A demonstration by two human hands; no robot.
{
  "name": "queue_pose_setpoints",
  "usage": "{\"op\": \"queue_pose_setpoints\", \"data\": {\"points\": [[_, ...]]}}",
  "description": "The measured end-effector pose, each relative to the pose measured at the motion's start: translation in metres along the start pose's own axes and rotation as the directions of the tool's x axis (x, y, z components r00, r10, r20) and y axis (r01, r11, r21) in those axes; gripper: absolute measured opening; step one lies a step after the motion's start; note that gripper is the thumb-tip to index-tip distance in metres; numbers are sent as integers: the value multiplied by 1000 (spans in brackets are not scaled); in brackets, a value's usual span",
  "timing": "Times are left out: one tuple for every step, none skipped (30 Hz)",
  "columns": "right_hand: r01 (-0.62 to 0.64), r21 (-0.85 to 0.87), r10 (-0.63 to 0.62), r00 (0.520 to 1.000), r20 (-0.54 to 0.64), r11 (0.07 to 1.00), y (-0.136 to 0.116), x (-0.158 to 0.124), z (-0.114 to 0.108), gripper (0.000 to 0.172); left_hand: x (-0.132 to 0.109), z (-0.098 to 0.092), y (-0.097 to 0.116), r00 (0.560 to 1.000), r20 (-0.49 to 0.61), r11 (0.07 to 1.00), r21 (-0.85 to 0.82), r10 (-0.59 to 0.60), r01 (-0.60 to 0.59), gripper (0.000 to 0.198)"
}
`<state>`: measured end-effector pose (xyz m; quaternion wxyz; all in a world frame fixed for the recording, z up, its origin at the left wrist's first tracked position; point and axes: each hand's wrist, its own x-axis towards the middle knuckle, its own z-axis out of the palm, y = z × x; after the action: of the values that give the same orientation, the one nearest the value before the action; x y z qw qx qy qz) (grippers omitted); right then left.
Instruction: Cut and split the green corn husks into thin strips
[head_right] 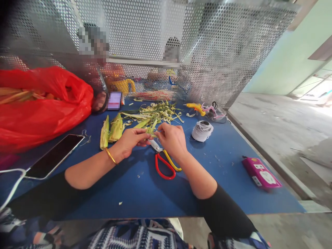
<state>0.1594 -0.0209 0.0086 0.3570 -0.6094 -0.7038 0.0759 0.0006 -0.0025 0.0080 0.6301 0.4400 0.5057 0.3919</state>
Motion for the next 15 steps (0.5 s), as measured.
{"op": "queue_pose_setpoints", "data": {"points": [[5, 79, -5, 1000, 0, 997, 2, 2, -2, 5, 0, -1, 1, 1000, -1, 1000, -8, 1, -1, 6], [1, 181, -3, 1000, 7, 983, 3, 3, -3, 5, 1, -2, 2, 1000, 4, 1000, -14, 1, 0, 6], [-12, 299, 5, 1000, 22, 954, 4, 4, -2, 7, 1, -3, 3, 1000, 11, 1000, -19, 2, -1, 6], [-32, 417, 17, 999, 40, 908, 5, 5, -1, 9, 1, -3, 3, 1000, 20, 1000, -20, 4, -3, 6], [-55, 517, 32, 998, 55, 854, 5, 5, 1, 11, 0, -4, 3, 1000, 27, 1000, -18, 6, -6, 7], [-76, 593, 49, 997, 61, 802, 4, 6, 3, 13, 0, -3, 3, 999, 34, 1000, -10, 9, -8, 7], [-90, 645, 69, 996, 59, 759, 4, 6, 5, 15, 0, -3, 3, 999, 40, 1000, 0, 13, -13, 9], [-99, 680, 90, 995, 48, 727, 3, 5, 8, 17, 0, -3, 2, 999, 45, 1000, 11, 20, -21, 11], [-104, 706, 109, 993, 38, 701, 2, 5, 10, 19, 0, -2, 2, 998, 47, 999, 22, 29, -30, 13], [-111, 728, 123, 992, 37, 677, 1, 4, 11, 21, 0, -2, 2, 998, 50, 999, 32, 39, -41, 14], [-122, 748, 129, 990, 49, 652, -1, 4, 12, 23, -1, -1, 2, 997, 53, 998, 38, 52, -54, 16], [-136, 765, 129, 989, 70, 629, -2, 3, 13, 24, -1, -1, 2, 996, 56, 997, 43, 66, -69, 16], [-152, 776, 129, 987, 92, 613, -3, 3, 14, 25, -1, -1, 2, 995, 58, 996, 46, 80, -82, 17], [-166, 779, 131, 985, 107, 605, -4, 2, 15, 25, -1, 0, 2, 994, 59, 994, 49, 90, -93, 18], [-173, 775, 140, 984, 109, 608, -4, 2, 15, 24, -1, 0, 2, 994, 58, 994, 51, 98, -101, 19]]}}
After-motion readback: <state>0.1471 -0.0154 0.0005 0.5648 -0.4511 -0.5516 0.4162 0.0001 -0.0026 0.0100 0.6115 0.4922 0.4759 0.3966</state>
